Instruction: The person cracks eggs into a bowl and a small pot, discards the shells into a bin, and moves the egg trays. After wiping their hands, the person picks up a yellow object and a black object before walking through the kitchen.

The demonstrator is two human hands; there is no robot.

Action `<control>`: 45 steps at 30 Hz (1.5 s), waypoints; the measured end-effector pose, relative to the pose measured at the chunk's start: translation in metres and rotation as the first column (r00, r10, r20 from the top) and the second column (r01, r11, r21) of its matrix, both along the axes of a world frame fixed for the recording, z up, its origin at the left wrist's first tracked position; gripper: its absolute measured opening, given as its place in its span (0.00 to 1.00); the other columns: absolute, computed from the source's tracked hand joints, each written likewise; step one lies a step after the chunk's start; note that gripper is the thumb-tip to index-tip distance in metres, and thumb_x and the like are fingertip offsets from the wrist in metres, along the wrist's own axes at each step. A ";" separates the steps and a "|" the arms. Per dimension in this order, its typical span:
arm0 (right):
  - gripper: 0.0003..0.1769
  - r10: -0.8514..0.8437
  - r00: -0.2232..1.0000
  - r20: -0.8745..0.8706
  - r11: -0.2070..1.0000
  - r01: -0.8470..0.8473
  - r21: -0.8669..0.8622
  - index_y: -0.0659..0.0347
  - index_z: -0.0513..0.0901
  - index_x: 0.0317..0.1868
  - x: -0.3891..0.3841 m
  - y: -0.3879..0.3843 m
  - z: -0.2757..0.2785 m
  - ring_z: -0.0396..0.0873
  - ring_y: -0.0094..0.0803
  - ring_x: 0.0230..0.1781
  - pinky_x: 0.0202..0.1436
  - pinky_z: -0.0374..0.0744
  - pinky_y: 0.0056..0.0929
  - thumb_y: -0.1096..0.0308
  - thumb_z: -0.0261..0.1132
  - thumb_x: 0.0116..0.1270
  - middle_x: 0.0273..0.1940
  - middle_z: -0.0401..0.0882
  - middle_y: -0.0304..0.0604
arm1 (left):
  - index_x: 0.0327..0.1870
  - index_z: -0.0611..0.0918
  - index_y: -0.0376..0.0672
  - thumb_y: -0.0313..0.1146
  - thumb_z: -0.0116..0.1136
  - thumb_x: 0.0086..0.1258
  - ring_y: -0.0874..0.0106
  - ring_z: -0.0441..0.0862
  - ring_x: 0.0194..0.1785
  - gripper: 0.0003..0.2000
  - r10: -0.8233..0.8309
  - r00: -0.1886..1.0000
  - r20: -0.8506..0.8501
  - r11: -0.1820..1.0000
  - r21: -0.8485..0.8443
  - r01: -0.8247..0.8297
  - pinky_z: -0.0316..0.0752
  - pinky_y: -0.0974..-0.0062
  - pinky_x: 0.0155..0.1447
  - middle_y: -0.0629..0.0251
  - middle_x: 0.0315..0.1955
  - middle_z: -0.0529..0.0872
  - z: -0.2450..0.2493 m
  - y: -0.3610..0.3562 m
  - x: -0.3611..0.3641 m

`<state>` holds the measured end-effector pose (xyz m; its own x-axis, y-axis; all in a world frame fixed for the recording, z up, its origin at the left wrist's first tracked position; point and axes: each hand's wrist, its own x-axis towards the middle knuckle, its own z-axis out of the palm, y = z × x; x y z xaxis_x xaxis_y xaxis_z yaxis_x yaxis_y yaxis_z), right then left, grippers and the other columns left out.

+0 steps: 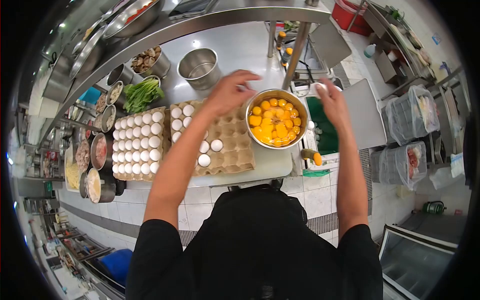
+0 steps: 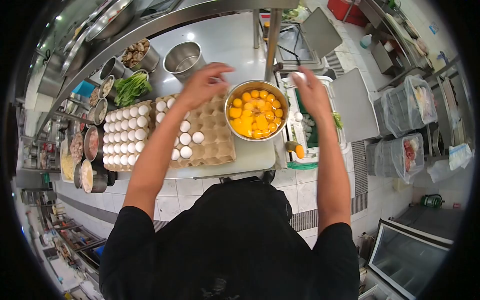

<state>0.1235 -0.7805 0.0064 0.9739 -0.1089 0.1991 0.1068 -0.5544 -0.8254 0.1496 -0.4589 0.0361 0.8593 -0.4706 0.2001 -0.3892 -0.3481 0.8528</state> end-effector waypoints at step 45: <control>0.16 0.455 0.826 -0.333 0.699 -0.099 0.709 0.63 0.81 0.57 -0.009 0.059 -0.034 0.76 0.19 0.25 0.28 0.79 0.17 0.65 0.64 0.73 0.33 0.81 0.35 | 0.53 0.85 0.41 0.31 0.65 0.59 0.75 0.84 0.41 0.19 -0.059 0.964 -0.257 0.994 0.078 0.082 0.78 0.74 0.50 0.64 0.40 0.89 -0.045 -0.062 -0.001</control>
